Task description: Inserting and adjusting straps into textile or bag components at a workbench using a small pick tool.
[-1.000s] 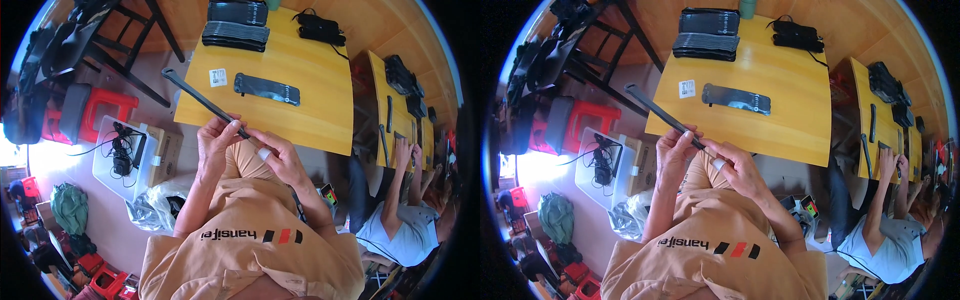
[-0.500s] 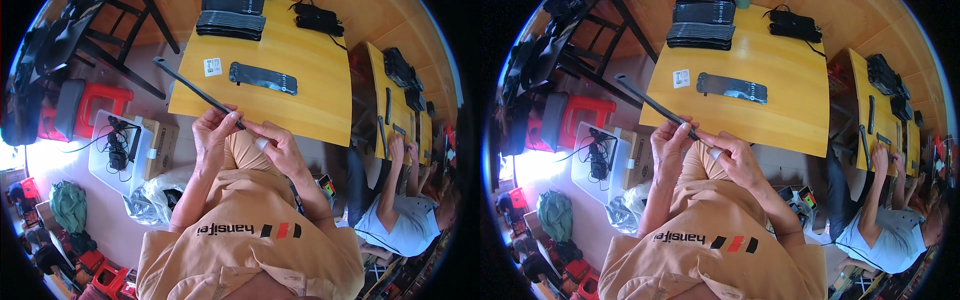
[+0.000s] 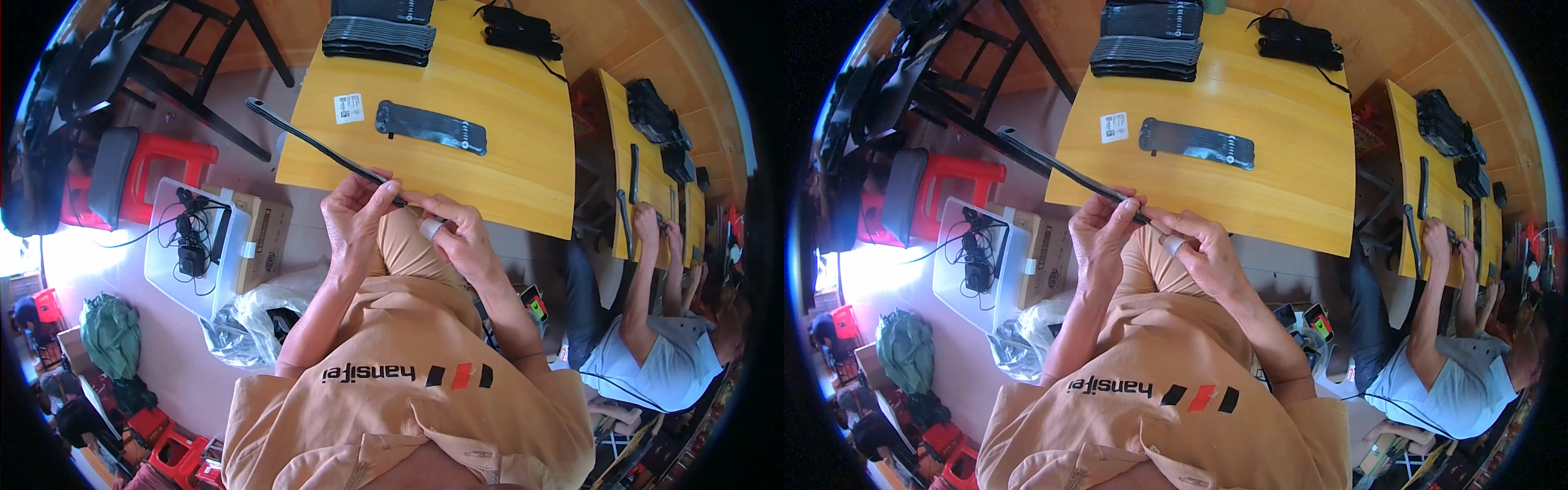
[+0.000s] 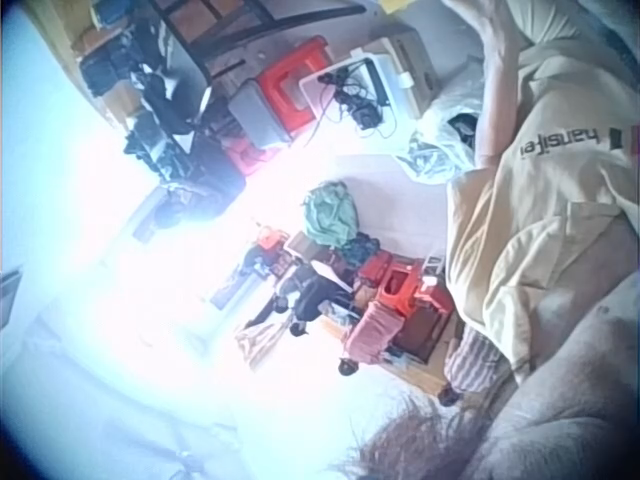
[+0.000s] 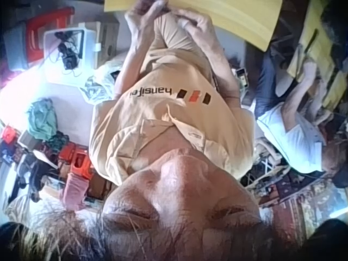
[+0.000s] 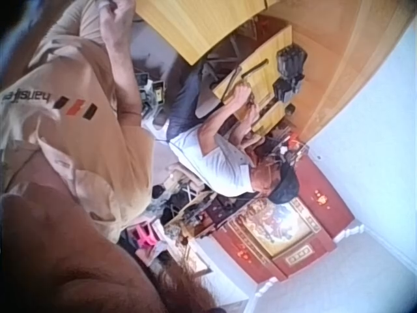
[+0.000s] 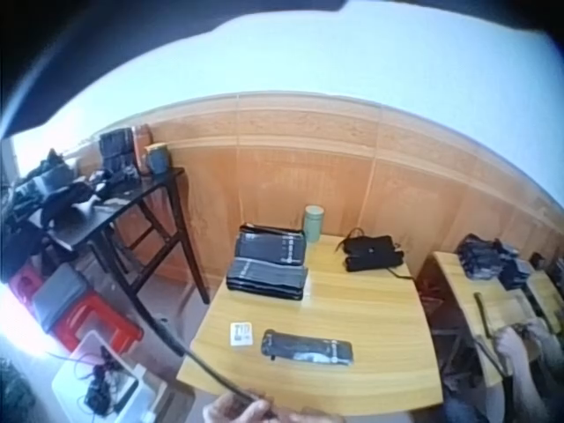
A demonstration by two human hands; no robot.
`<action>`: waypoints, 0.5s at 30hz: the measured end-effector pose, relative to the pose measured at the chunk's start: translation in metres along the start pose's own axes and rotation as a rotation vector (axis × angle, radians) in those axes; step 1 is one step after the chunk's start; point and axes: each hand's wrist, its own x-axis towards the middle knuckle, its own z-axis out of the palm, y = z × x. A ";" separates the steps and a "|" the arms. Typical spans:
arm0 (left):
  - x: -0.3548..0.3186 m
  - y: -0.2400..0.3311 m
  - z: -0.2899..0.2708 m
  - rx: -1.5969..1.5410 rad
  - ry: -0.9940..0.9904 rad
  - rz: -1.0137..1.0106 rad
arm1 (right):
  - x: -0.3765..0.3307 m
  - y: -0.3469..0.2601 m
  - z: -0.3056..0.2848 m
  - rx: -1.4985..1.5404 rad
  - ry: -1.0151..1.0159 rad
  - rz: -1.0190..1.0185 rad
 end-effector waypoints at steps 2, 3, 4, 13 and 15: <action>0.000 0.002 0.001 -0.020 0.005 -0.003 | 0.001 -0.003 0.001 -0.023 0.010 -0.035; 0.000 0.002 0.002 -0.019 -0.007 0.009 | 0.001 -0.004 0.001 -0.048 0.022 -0.071; 0.000 0.003 0.002 -0.019 -0.021 0.021 | 0.002 -0.002 0.000 -0.048 0.022 -0.071; 0.009 0.009 0.005 0.009 -0.072 -0.052 | 0.004 0.005 0.006 -0.174 0.119 -0.240; 0.007 0.014 0.000 0.119 -0.105 -0.066 | 0.003 -0.002 0.003 -0.003 0.079 -0.056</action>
